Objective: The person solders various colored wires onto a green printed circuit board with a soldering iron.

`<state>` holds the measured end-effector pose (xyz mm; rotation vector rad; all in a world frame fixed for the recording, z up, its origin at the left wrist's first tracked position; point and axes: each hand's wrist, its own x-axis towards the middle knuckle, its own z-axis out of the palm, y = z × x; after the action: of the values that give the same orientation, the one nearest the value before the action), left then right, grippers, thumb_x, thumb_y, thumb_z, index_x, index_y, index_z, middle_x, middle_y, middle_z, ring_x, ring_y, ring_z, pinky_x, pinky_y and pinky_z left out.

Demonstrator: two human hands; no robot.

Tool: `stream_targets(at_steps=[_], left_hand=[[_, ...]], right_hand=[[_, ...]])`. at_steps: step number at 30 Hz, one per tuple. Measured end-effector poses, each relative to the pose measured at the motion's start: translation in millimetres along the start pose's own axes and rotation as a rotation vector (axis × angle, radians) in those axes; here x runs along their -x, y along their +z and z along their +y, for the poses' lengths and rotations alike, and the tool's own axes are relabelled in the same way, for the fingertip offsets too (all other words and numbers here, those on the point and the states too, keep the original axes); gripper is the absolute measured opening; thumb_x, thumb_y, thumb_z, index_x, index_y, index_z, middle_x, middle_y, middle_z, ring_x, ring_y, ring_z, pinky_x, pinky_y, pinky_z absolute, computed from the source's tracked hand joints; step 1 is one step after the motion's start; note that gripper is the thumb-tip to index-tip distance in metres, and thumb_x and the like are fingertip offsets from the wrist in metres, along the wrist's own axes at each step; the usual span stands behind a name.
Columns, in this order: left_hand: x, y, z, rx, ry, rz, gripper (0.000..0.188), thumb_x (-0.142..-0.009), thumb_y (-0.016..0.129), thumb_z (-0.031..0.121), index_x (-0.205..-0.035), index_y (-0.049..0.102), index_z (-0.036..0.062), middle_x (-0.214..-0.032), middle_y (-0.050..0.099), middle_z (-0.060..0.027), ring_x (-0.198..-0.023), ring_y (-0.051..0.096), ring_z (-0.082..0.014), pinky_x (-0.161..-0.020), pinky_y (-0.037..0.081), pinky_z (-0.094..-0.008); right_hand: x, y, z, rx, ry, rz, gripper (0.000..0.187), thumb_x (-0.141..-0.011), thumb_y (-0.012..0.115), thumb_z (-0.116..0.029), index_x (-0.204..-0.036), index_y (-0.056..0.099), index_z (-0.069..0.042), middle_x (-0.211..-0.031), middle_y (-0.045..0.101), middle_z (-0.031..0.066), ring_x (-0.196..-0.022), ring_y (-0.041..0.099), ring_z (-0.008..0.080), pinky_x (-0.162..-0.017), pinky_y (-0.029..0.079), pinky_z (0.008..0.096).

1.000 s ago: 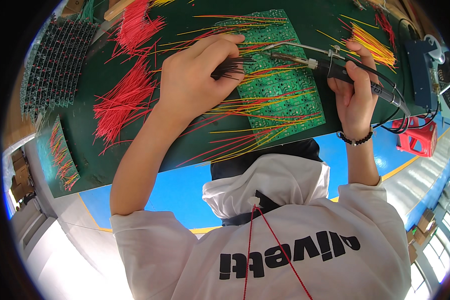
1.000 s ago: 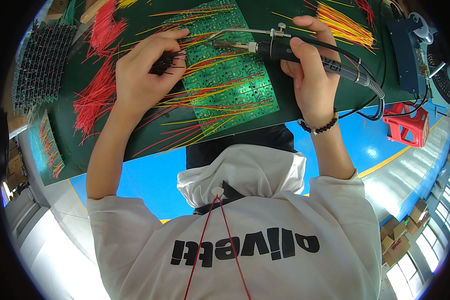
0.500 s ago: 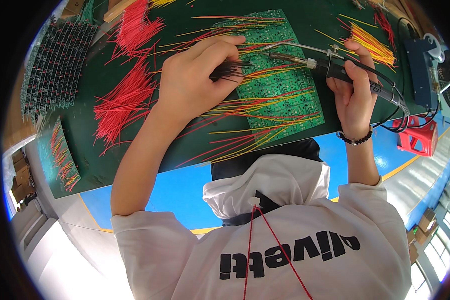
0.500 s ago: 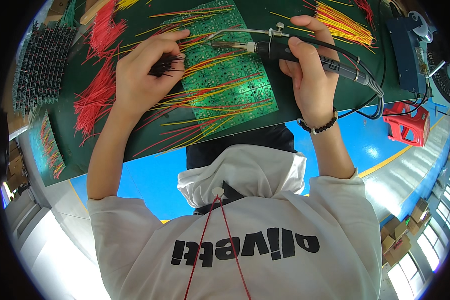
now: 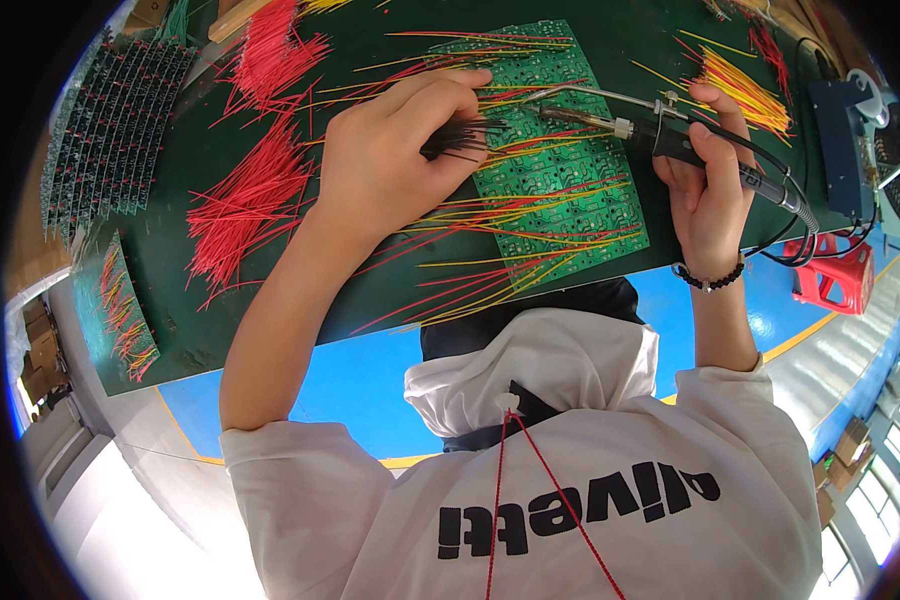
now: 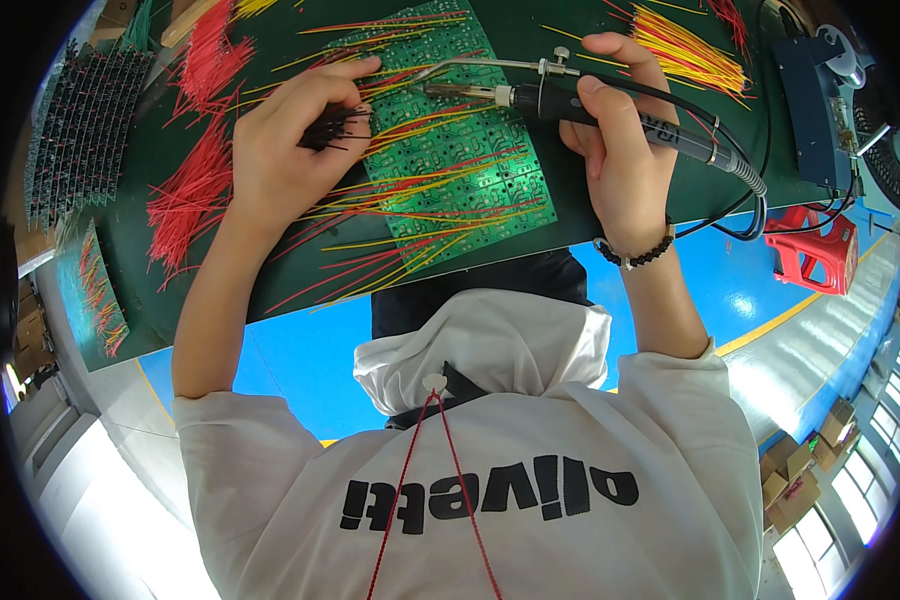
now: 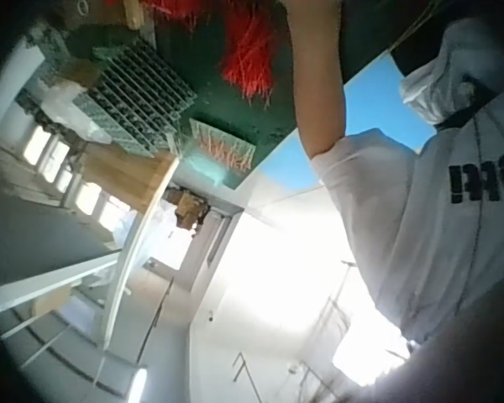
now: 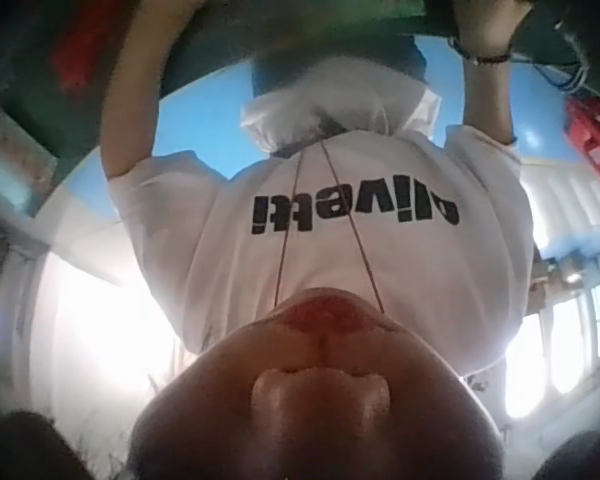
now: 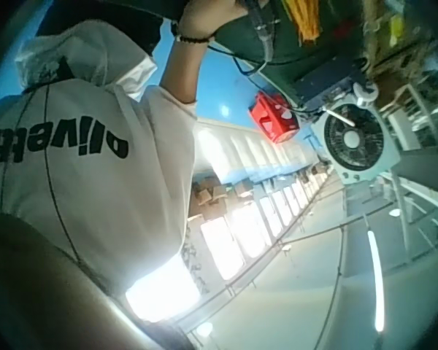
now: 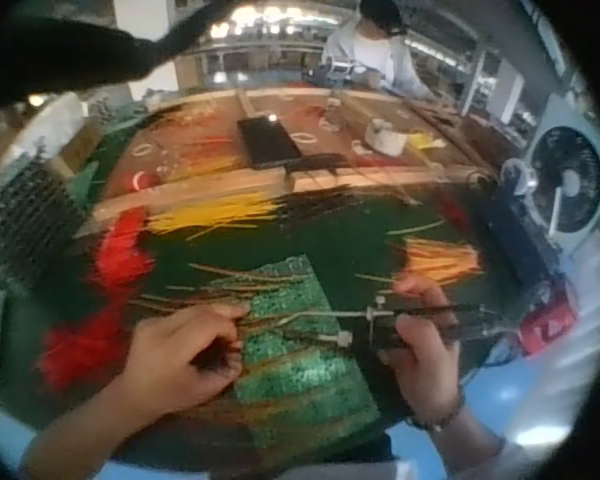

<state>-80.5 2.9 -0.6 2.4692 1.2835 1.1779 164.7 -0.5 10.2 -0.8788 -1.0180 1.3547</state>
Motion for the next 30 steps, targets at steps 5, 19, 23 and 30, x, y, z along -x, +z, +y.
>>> stream_targets(at_steps=[5,19,23,30], left_hand=[[0.1,0.8,-1.5,0.011,0.019,0.017,0.018,-0.062,0.066,0.006,-0.075,0.053,0.0083,-0.089,0.064,-0.0018,-0.069,0.062,-0.0178,-0.053,0.050,-0.0260],[-0.8,-2.0,1.9,0.016,0.005,-0.014,0.017,-0.065,0.065,0.003,-0.076,0.052,0.0069,-0.092,0.065,-0.0041,-0.069,0.061,-0.0166,-0.055,0.049,-0.0245],[-1.0,-1.8,1.7,0.024,0.008,-0.031,0.016,-0.067,0.063,-0.001,-0.077,0.052,0.0056,-0.094,0.065,-0.0069,-0.069,0.060,-0.0158,-0.056,0.049,-0.0232],[-0.9,-1.2,-0.1,-0.001,-0.003,-0.040,0.017,-0.064,0.066,0.007,-0.075,0.052,0.0084,-0.092,0.064,-0.0007,-0.068,0.061,-0.0180,-0.053,0.050,-0.0263]], right_hand=[[-0.4,0.6,0.5,-0.005,0.009,0.014,0.026,-0.082,0.046,-0.007,-0.108,0.048,-0.003,-0.049,0.036,-0.0047,-0.037,0.024,0.0022,-0.043,0.024,0.0196],[0.4,9.1,-3.3,0.110,0.023,0.076,0.030,-0.083,0.041,-0.009,-0.111,0.045,0.000,-0.041,0.027,-0.0055,-0.037,0.018,0.0041,-0.045,0.021,0.0213],[0.5,7.3,-3.0,0.124,0.025,0.073,0.030,-0.082,0.041,-0.009,-0.111,0.045,0.000,-0.041,0.027,-0.0056,-0.037,0.018,0.0040,-0.045,0.022,0.0211],[-0.4,1.4,-0.2,0.027,0.019,0.030,0.026,-0.081,0.047,-0.007,-0.107,0.049,-0.004,-0.048,0.036,-0.0044,-0.037,0.023,0.0021,-0.042,0.023,0.0193]])
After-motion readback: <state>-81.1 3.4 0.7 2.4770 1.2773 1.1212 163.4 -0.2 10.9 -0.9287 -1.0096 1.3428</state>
